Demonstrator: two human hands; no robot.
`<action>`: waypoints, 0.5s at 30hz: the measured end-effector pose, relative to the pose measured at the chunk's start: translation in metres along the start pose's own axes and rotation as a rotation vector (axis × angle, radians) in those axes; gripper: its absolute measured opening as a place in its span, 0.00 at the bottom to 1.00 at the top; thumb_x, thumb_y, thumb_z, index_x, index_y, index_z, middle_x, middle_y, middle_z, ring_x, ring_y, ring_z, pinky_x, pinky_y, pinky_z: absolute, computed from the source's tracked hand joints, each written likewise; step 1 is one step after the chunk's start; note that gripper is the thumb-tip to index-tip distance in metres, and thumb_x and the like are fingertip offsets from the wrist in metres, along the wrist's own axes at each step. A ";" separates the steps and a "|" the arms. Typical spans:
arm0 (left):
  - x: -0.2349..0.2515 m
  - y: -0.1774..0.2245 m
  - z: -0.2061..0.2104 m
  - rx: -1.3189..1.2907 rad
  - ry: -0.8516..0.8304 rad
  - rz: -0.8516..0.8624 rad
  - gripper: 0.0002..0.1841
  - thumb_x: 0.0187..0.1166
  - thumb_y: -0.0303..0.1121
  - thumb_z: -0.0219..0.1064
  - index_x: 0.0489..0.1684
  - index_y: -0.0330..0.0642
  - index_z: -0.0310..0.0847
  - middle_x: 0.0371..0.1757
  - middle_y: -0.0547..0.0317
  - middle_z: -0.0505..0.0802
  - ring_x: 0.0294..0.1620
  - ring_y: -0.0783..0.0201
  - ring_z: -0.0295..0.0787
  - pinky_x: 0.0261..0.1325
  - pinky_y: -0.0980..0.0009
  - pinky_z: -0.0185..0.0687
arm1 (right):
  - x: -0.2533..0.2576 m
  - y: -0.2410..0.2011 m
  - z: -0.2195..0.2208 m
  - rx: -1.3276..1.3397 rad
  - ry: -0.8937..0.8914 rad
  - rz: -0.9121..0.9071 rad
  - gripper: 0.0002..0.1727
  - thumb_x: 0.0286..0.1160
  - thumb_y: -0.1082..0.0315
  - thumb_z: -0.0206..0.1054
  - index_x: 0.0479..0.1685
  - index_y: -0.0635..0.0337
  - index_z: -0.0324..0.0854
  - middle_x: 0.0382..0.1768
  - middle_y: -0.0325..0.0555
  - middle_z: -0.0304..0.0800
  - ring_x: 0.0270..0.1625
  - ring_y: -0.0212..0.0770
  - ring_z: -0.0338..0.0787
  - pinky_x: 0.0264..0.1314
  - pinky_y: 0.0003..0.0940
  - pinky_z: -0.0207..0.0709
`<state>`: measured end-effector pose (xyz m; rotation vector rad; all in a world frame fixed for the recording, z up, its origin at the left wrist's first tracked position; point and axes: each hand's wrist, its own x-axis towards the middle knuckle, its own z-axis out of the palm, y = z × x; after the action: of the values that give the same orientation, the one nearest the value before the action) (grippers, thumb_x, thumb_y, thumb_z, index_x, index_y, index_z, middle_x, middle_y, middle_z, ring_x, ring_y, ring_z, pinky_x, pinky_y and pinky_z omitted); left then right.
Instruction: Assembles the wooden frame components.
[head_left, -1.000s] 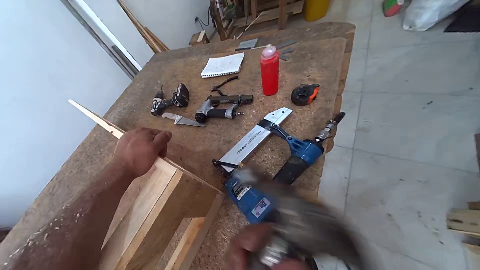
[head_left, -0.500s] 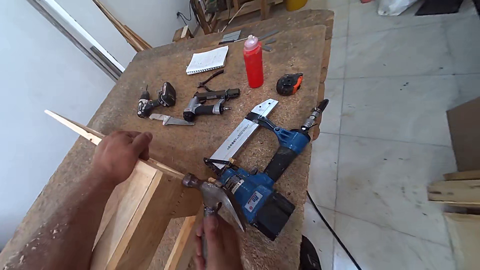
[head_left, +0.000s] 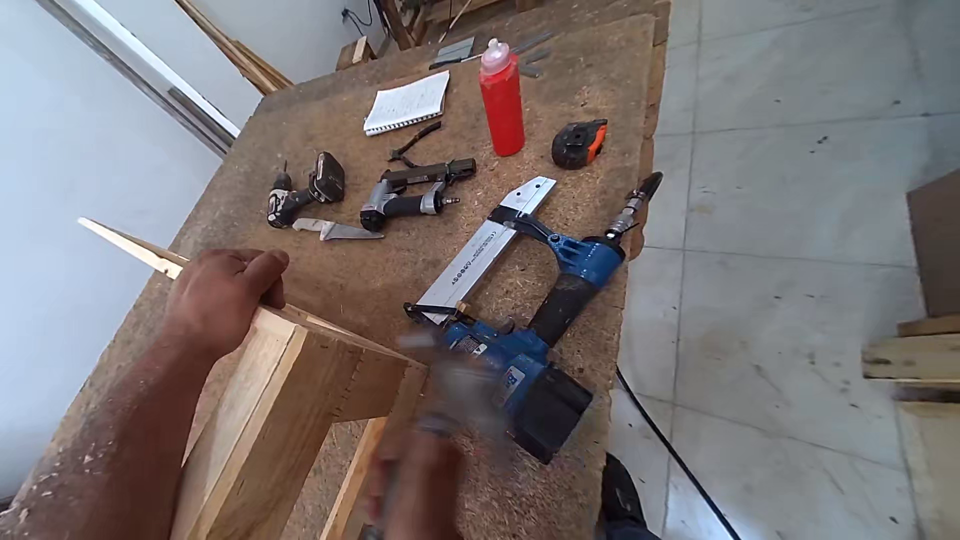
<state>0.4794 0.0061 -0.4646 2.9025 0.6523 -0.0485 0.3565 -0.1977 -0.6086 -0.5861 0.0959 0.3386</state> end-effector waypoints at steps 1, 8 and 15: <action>-0.001 -0.001 0.000 0.004 -0.007 -0.007 0.33 0.90 0.57 0.44 0.13 0.54 0.83 0.22 0.62 0.90 0.30 0.55 0.88 0.38 0.38 0.75 | 0.002 0.006 -0.002 -0.150 -0.074 0.049 0.39 0.77 0.23 0.51 0.30 0.55 0.74 0.15 0.31 0.75 0.13 0.28 0.76 0.13 0.26 0.75; 0.000 -0.004 0.004 -0.083 0.021 -0.019 0.31 0.90 0.55 0.48 0.17 0.50 0.85 0.22 0.60 0.91 0.27 0.56 0.88 0.36 0.40 0.77 | 0.000 0.015 -0.016 0.066 0.109 0.006 0.37 0.72 0.23 0.57 0.30 0.51 0.77 0.16 0.32 0.80 0.13 0.30 0.80 0.13 0.29 0.78; 0.002 -0.006 0.002 -0.072 0.018 -0.020 0.31 0.90 0.54 0.49 0.14 0.51 0.83 0.21 0.61 0.90 0.28 0.56 0.88 0.36 0.41 0.77 | -0.007 0.016 -0.023 0.127 0.108 0.066 0.37 0.68 0.22 0.59 0.30 0.50 0.80 0.17 0.33 0.82 0.14 0.32 0.82 0.14 0.30 0.80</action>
<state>0.4784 0.0116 -0.4680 2.8302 0.6717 -0.0014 0.3442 -0.1998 -0.6350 -0.4755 0.2392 0.3626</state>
